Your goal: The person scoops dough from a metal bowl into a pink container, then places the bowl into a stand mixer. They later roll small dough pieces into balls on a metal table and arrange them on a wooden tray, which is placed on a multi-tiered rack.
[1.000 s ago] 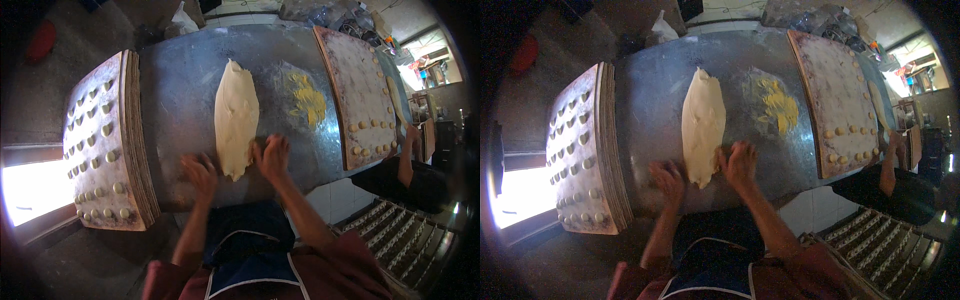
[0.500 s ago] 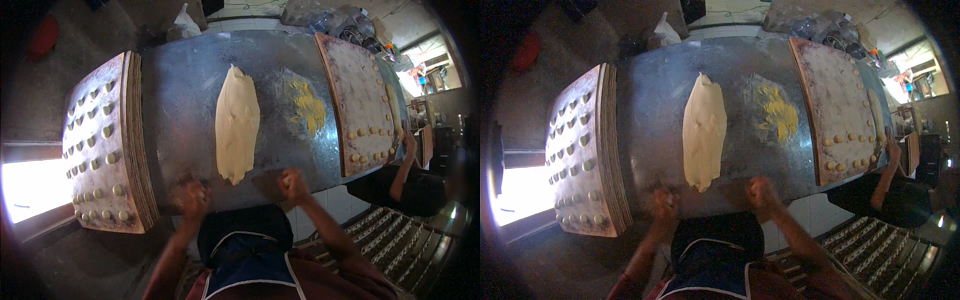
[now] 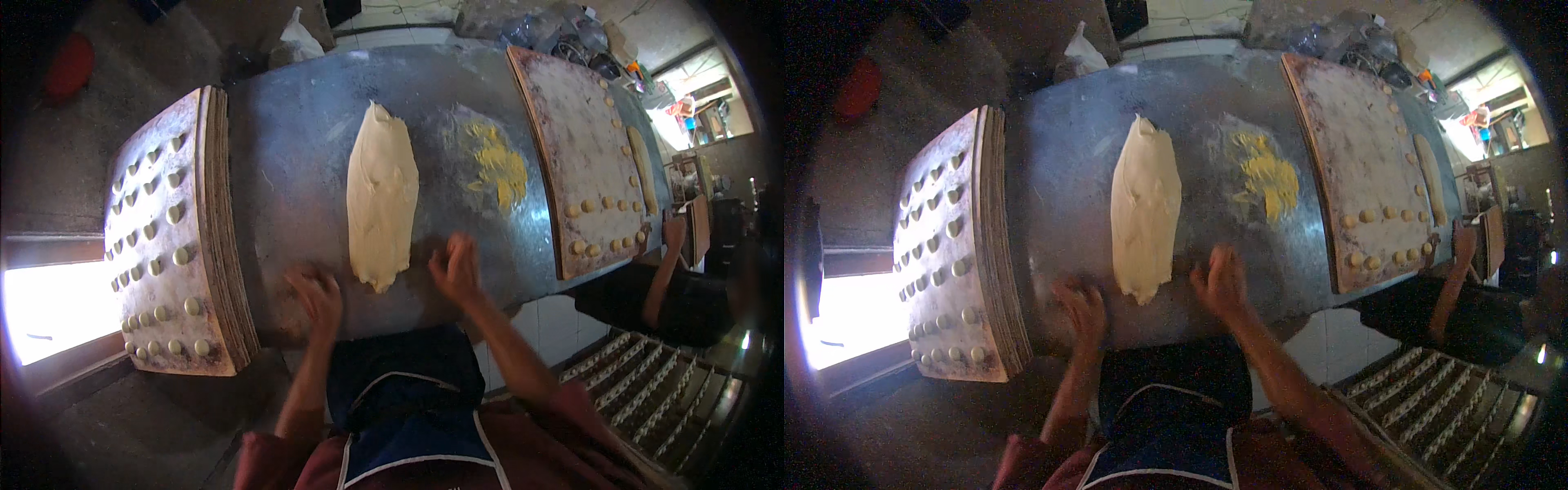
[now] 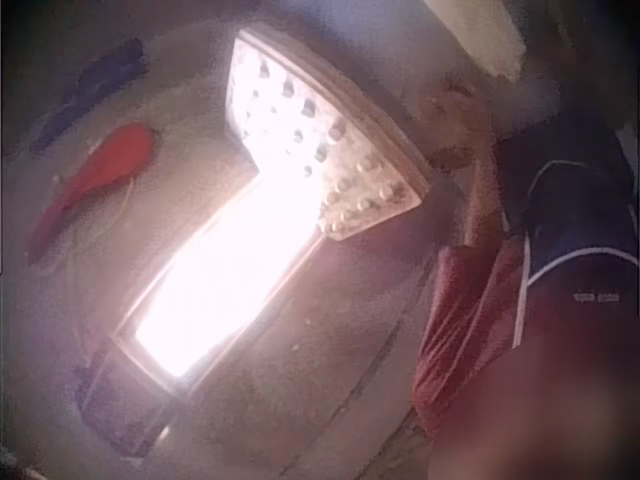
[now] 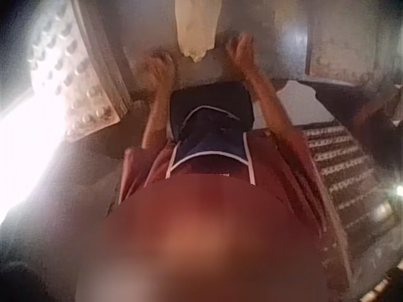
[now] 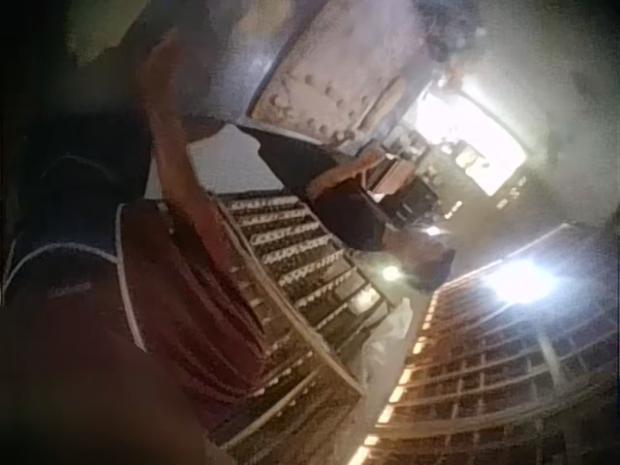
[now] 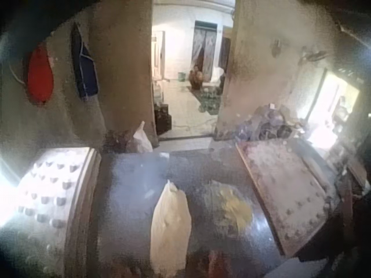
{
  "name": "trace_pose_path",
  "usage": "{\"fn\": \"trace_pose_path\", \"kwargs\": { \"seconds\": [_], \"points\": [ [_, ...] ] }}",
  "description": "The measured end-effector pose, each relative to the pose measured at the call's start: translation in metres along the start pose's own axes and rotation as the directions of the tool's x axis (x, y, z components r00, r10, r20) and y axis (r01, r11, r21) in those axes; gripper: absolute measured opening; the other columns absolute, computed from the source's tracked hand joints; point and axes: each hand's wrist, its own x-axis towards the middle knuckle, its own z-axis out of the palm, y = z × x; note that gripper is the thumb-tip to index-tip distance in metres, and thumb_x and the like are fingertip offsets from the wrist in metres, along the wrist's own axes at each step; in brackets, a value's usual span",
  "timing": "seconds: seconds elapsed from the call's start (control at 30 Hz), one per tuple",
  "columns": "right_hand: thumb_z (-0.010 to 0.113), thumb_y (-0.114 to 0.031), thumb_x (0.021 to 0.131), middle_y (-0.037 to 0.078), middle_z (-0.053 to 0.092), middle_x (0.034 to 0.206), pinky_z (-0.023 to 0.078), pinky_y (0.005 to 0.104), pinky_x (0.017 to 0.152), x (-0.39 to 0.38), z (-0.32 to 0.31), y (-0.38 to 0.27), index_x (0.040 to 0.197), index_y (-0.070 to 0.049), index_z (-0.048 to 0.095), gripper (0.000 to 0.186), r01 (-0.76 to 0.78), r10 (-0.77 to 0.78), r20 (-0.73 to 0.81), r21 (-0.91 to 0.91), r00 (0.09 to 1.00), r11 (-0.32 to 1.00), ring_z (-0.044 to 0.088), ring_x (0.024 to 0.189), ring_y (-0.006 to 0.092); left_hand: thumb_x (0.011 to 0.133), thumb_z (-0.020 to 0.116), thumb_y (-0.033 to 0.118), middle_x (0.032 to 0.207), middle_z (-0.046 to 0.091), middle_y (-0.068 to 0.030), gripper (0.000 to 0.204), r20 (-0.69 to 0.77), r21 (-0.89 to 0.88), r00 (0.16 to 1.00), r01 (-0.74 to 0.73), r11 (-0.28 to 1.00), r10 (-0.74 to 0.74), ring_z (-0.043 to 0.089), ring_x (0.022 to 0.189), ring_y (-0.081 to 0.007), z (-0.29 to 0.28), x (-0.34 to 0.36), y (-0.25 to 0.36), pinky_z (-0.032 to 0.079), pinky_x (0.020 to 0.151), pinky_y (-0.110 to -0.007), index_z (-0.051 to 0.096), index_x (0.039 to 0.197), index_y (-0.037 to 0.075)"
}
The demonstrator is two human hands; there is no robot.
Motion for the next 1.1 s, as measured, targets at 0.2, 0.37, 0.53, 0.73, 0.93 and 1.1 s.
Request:
{"fn": "trace_pose_path", "kwargs": {
  "seconds": [0.2, 0.37, 0.53, 0.73, 0.93, 1.1],
  "points": [
    [0.068, -0.007, 0.089, 0.015, 0.052, 0.087, 0.041, 0.0472, 0.073, -0.019, -0.036, 0.047, 0.107, -0.003, 0.045, 0.029, -0.101, 0.1, 0.101, 0.013, 0.99, 0.995, 0.051, 0.081, 0.034, 0.095, 0.066, 0.005, 0.099, 0.052, -0.0185, 0.025, 0.031, 0.184, 0.997, 0.069, 0.981, -0.076, 0.054, 0.09, -0.0321, -0.038, -0.005, -0.034, 0.046, 0.084, -0.045, 0.047, 0.11, -0.001],
    [0.063, -0.004, 0.093, 0.016, 0.054, 0.089, 0.042, 0.0455, 0.074, -0.042, -0.014, 0.015, 0.103, -0.003, 0.045, 0.02, 0.037, -0.036, -0.045, 0.018, 0.998, 0.999, 0.054, 0.083, 0.0339, 0.089, 0.067, 0.003, 0.105, 0.06, -0.017, 0.025, 0.291, 0.07, 0.956, -0.005, 0.998, -0.016, 0.059, 0.104, -0.0312, -0.07, 0.002, 0.002, 0.049, 0.092, -0.043, 0.057, 0.113, 0.002],
    [0.067, -0.011, 0.094, 0.018, 0.059, 0.098, 0.046, 0.0476, 0.085, -0.027, -0.041, 0.019, 0.098, 0.001, 0.056, 0.016, -0.169, 0.199, 0.117, -0.226, 0.973, 0.959, 0.056, 0.097, 0.0366, 0.08, 0.072, -0.002, 0.112, 0.061, -0.0156, 0.029, 0.579, -0.101, 0.742, -0.344, 0.934, 0.336, 0.059, 0.112, -0.0329, -0.132, 0.012, -0.031, 0.051, 0.093, -0.045, 0.069, 0.108, 0.004],
    [0.072, -0.007, 0.078, 0.017, 0.061, 0.086, 0.052, 0.042, 0.079, -0.016, -0.088, 0.002, 0.093, 0.001, 0.07, 0.017, -0.255, 0.327, 0.406, -0.221, 0.853, 0.941, 0.062, 0.089, 0.0345, 0.074, 0.08, -0.001, 0.112, 0.062, -0.0161, 0.043, 0.216, -0.147, 0.963, -0.128, 0.981, 0.158, 0.063, 0.107, -0.0328, -0.263, 0.121, -0.025, 0.054, 0.09, -0.041, 0.069, 0.115, 0.006],
    [0.077, -0.008, 0.084, 0.011, 0.062, 0.101, 0.053, 0.0361, 0.086, 0.26, 0.074, -0.31, 0.136, -0.004, 0.058, 0.056, 0.182, -0.334, 0.291, 0.445, 0.897, 0.877, 0.062, 0.094, 0.0242, 0.081, 0.078, 0.001, 0.113, 0.068, -0.0125, 0.074, -0.35, 0.044, 0.933, -0.078, 0.996, 0.088, 0.07, 0.101, -0.0252, -0.368, 0.282, -0.163, 0.056, 0.089, -0.039, 0.043, 0.145, 0.007],
    [0.082, -0.007, 0.083, 0.004, 0.067, 0.097, 0.051, 0.029, 0.085, 0.415, 0.232, -0.575, 0.149, 0.0, 0.036, 0.08, 0.577, -0.531, -0.371, 0.762, 0.762, 0.295, 0.063, 0.09, 0.0134, 0.079, 0.075, -0.002, 0.108, 0.067, -0.0202, 0.063, -0.342, 0.061, 0.939, 0.06, 0.996, -0.036, 0.07, 0.098, -0.0363, -0.369, 0.377, -0.315, 0.059, 0.08, -0.044, 0.037, 0.129, 0.006]
  ]
}}
